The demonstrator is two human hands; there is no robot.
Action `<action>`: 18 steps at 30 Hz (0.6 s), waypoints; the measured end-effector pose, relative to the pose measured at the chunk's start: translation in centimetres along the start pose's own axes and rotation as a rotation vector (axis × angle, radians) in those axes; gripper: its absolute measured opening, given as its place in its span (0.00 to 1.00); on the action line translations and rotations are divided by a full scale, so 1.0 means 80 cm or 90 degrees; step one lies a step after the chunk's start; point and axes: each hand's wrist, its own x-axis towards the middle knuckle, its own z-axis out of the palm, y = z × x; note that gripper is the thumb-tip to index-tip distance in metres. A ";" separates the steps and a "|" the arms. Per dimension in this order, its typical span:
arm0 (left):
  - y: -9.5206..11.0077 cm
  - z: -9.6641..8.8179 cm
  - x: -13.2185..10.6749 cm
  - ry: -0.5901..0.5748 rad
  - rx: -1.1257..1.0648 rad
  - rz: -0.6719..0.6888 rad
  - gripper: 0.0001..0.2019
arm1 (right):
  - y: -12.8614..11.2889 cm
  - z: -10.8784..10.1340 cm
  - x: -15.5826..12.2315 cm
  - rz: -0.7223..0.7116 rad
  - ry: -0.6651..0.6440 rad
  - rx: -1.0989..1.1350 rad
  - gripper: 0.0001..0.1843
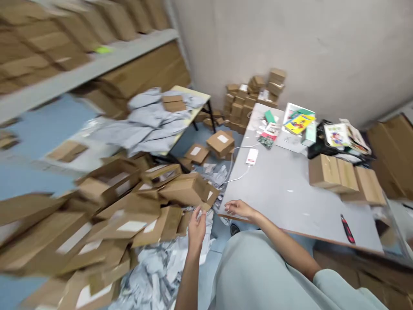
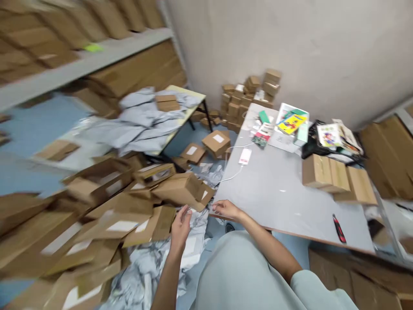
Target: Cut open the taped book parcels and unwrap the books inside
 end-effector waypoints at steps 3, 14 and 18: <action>0.011 0.077 -0.008 -0.176 0.032 0.028 0.26 | 0.024 -0.073 -0.047 0.048 0.131 0.068 0.26; 0.085 0.274 -0.014 -0.421 0.128 0.066 0.29 | 0.093 -0.267 -0.191 0.037 0.405 0.263 0.36; 0.111 0.337 -0.027 -0.403 0.138 0.056 0.32 | 0.077 -0.332 -0.189 0.016 0.415 0.287 0.36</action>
